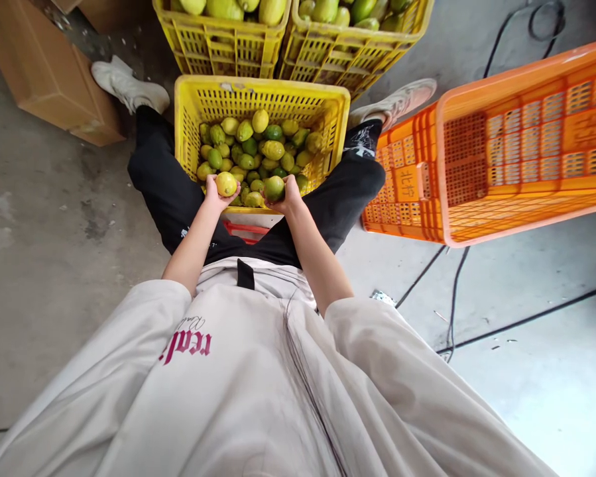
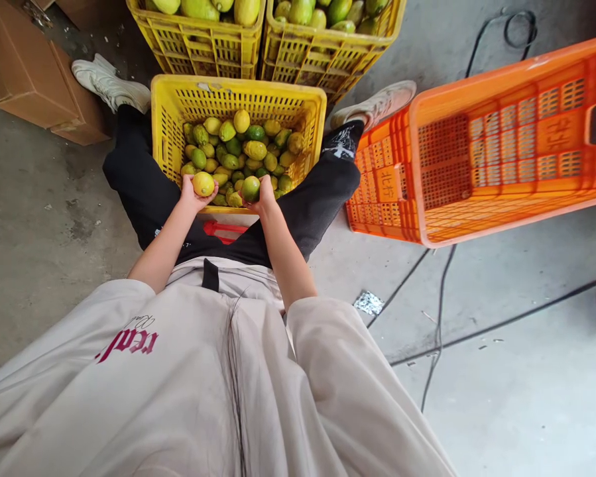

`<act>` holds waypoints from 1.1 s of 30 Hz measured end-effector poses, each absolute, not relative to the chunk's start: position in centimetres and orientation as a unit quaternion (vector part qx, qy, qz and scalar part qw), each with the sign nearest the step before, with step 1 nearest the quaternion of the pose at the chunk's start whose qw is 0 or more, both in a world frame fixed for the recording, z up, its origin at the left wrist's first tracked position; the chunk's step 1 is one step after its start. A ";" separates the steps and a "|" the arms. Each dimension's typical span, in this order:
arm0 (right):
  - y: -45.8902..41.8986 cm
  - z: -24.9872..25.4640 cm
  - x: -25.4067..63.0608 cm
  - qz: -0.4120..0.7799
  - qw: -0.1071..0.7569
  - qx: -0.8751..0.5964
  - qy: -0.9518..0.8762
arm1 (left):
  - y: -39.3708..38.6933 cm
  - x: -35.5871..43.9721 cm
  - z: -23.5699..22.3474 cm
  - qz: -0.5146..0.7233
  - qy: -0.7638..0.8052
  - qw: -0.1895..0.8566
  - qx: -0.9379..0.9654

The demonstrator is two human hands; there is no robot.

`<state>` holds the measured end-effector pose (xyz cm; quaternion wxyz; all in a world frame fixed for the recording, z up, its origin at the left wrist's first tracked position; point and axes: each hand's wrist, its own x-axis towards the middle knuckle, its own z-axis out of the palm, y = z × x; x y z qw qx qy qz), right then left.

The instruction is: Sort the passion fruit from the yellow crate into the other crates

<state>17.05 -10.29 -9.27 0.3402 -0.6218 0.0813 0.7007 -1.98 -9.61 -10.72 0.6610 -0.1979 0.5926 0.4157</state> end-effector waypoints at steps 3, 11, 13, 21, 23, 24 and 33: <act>-10.2 -9.0 16.8 0.702 0.322 -0.622 0.131 | -9.7 -2.0 -11.1 0.384 0.626 0.657 -0.170; -10.4 -9.8 16.6 0.687 0.328 -0.640 0.099 | -9.9 -1.4 -11.8 0.312 0.677 0.657 -0.116; -10.4 -10.2 16.7 0.692 0.330 -0.635 0.090 | -9.9 -1.4 -11.7 0.310 0.688 0.646 -0.117; -10.4 -10.0 16.8 0.682 0.330 -0.649 0.067 | -9.7 -1.6 -11.9 0.346 0.651 0.658 -0.149; -10.3 -9.9 16.8 0.692 0.337 -0.633 0.085 | -9.8 -1.6 -12.1 0.346 0.639 0.670 -0.150; -10.3 -9.8 16.8 0.696 0.341 -0.624 0.096 | -9.9 -1.6 -12.1 0.343 0.633 0.677 -0.151; -10.4 -7.9 16.4 0.711 0.354 -0.598 0.112 | -10.1 -1.7 -11.8 0.320 0.629 0.703 -0.089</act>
